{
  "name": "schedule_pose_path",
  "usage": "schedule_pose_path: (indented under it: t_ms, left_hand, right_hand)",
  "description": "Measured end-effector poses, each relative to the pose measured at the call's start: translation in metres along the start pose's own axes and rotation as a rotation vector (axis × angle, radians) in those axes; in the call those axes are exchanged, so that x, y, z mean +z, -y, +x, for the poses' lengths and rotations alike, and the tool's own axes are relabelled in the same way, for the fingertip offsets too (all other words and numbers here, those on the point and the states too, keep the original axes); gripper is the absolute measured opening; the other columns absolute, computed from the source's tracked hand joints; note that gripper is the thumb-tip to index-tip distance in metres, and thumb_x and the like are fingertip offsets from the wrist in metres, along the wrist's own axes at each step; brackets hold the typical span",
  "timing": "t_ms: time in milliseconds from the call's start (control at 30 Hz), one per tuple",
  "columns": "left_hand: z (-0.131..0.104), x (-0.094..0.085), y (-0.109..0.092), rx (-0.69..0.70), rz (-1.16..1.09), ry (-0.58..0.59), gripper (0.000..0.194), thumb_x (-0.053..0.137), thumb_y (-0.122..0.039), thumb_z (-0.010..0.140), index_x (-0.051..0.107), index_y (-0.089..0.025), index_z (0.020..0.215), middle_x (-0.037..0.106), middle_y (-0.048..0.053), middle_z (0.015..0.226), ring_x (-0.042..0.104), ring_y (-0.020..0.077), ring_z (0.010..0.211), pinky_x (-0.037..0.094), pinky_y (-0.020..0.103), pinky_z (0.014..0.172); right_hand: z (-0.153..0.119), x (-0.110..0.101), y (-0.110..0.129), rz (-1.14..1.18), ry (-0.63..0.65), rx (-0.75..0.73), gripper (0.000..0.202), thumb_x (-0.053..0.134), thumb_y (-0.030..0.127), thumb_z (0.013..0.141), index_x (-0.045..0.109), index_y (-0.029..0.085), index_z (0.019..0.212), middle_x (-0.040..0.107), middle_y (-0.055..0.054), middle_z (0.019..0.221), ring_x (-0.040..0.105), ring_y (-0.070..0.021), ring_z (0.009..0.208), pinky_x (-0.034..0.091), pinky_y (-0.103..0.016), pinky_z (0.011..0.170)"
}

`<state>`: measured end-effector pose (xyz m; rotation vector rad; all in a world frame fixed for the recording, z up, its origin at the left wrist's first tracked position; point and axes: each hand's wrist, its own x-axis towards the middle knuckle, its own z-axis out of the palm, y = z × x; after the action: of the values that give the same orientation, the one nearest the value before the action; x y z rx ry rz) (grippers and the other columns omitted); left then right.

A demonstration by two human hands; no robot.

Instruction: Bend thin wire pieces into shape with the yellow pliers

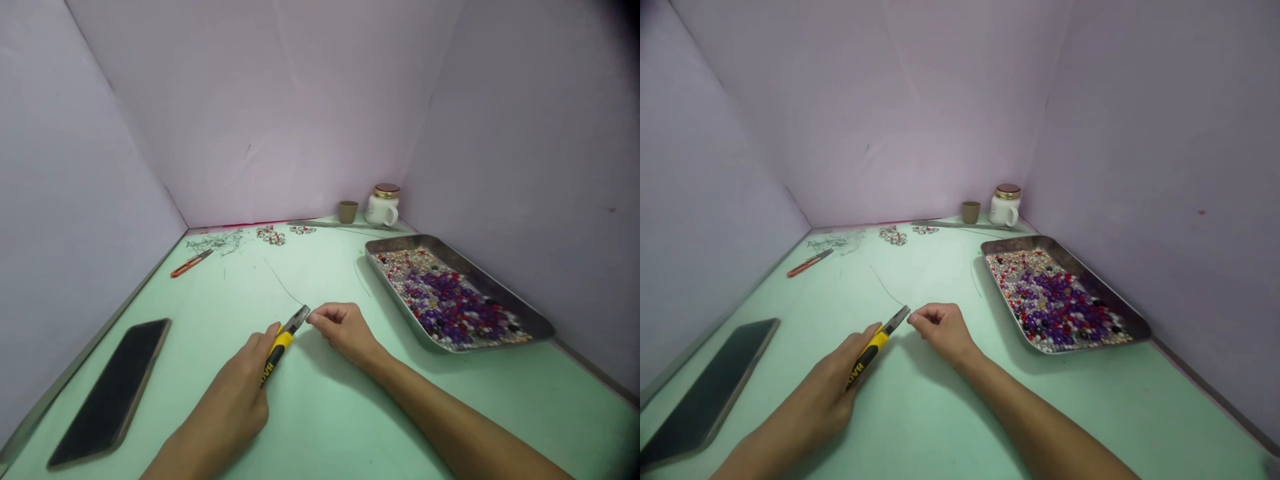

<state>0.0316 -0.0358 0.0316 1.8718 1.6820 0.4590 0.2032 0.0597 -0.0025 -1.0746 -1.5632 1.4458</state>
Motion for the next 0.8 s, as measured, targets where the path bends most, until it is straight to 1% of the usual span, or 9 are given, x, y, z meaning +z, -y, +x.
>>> schedule_pose_path:
  t_ms: [100,167,233,333,433,567,633,700,800]
  left_hand:
    - [-0.001,-0.005,-0.006,-0.002,-0.105,0.021,0.050,0.040,-0.010,0.074,0.037,-0.024,0.123,0.050,0.005,0.098,0.048,0.0209,0.088,0.035,0.031,0.082]
    - [-0.001,-0.011,-0.012,-0.037,-0.267,0.117,0.030,0.042,-0.013,0.074,0.049,-0.022,0.102,0.051,0.000,0.082,0.047,0.0159,0.073,0.038,0.025,0.069]
    - [-0.001,-0.016,-0.014,-0.086,-0.456,0.243,0.016,0.044,-0.014,0.072,0.050,-0.020,0.086,0.047,-0.004,0.066,0.041,0.0110,0.057,0.034,0.021,0.054]
    - [0.000,-0.018,-0.010,-0.080,-0.683,0.349,0.015,0.048,-0.016,0.069,0.048,-0.018,0.084,0.046,-0.005,0.059,0.039,0.0092,0.052,0.030,0.021,0.050]
    - [0.002,-0.015,-0.004,-0.057,-0.778,0.378,0.017,0.050,-0.021,0.069,0.048,-0.016,0.085,0.048,-0.004,0.061,0.040,0.0095,0.052,0.031,0.021,0.050]
    - [0.004,-0.013,-0.008,-0.090,-0.519,0.268,0.015,0.046,-0.013,0.069,0.049,-0.019,0.082,0.048,-0.004,0.065,0.043,0.0110,0.058,0.036,0.021,0.056]
    - [0.004,-0.013,-0.012,-0.069,-0.321,0.145,0.025,0.044,-0.010,0.070,0.050,-0.021,0.092,0.053,0.000,0.084,0.049,0.0161,0.079,0.038,0.027,0.076]
    - [0.004,-0.012,-0.014,-0.042,-0.199,0.082,0.037,0.041,-0.010,0.073,0.047,-0.022,0.107,0.052,0.003,0.104,0.045,0.0208,0.101,0.030,0.032,0.093]
    - [0.004,-0.008,-0.010,-0.042,-0.092,0.074,0.046,0.038,-0.013,0.077,0.039,-0.023,0.122,0.052,0.007,0.107,0.048,0.0230,0.101,0.033,0.033,0.092]
  right_hand:
    - [-0.001,-0.002,0.002,0.034,0.014,0.010,0.023,0.059,0.035,0.069,0.061,0.013,0.064,0.038,0.007,0.038,0.030,-0.0046,0.034,0.022,-0.019,0.035]
    - [-0.002,-0.002,0.003,0.075,0.033,0.008,0.024,0.059,0.036,0.069,0.061,0.013,0.065,0.037,0.007,0.038,0.030,-0.0046,0.034,0.022,-0.019,0.035]
    - [-0.003,-0.003,0.004,0.114,0.055,0.000,0.024,0.058,0.037,0.070,0.061,0.013,0.067,0.037,0.008,0.038,0.031,-0.0045,0.034,0.023,-0.019,0.035]
    - [-0.003,-0.003,0.004,0.158,0.068,0.006,0.024,0.059,0.037,0.070,0.060,0.013,0.067,0.037,0.008,0.038,0.031,-0.0039,0.033,0.022,-0.018,0.034]
    - [-0.002,-0.002,0.003,0.209,0.070,0.054,0.025,0.060,0.038,0.068,0.059,0.013,0.068,0.037,0.009,0.037,0.029,-0.0032,0.030,0.020,-0.017,0.031]
    - [-0.001,0.001,0.004,0.246,0.077,0.094,0.026,0.062,0.037,0.065,0.059,0.013,0.073,0.038,0.010,0.036,0.027,-0.0029,0.028,0.019,-0.017,0.030]
    - [-0.001,0.002,0.004,0.228,0.072,0.101,0.024,0.062,0.036,0.065,0.059,0.013,0.071,0.038,0.010,0.036,0.028,-0.0027,0.029,0.019,-0.017,0.030]
    - [-0.001,0.002,0.005,0.207,0.064,0.109,0.023,0.062,0.035,0.065,0.060,0.013,0.069,0.038,0.009,0.036,0.028,-0.0026,0.029,0.018,-0.017,0.030]
    - [-0.001,0.003,0.004,0.198,0.049,0.121,0.021,0.061,0.034,0.065,0.060,0.013,0.068,0.038,0.009,0.036,0.028,-0.0026,0.029,0.018,-0.017,0.030]
